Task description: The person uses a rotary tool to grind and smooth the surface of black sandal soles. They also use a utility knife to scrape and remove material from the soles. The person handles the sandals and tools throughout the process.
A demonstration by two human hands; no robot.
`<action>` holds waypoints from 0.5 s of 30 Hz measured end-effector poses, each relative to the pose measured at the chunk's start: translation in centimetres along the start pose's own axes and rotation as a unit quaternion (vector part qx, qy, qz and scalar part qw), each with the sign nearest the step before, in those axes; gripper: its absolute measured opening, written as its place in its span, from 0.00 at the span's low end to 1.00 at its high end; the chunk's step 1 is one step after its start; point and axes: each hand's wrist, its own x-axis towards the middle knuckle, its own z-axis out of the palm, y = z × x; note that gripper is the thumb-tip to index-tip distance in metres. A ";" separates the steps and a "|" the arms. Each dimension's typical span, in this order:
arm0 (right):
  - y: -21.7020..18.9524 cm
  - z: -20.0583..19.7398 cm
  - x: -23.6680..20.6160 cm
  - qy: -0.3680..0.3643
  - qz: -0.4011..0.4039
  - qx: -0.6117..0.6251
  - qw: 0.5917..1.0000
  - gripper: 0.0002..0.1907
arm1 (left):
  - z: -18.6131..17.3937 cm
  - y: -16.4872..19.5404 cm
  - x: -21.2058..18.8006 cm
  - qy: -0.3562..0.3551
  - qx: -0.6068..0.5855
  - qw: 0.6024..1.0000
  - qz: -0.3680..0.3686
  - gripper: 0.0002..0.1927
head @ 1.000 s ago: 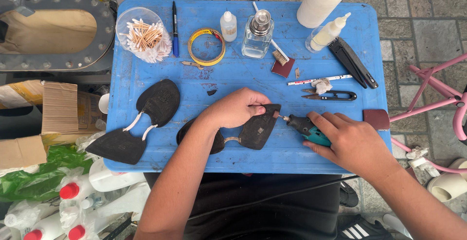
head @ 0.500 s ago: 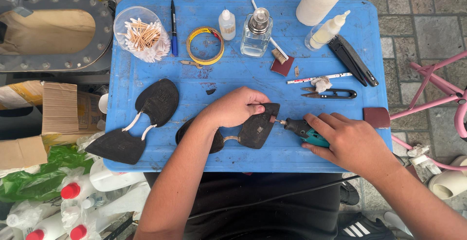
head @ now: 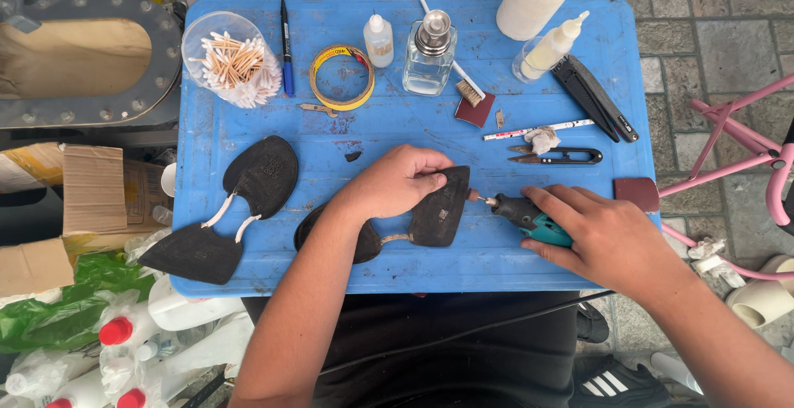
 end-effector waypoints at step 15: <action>0.0 -0.2 -0.4 -0.026 0.012 -0.013 1.000 0.34 | 1.9 0.4 1.0 -0.021 -0.063 0.997 0.038 0.10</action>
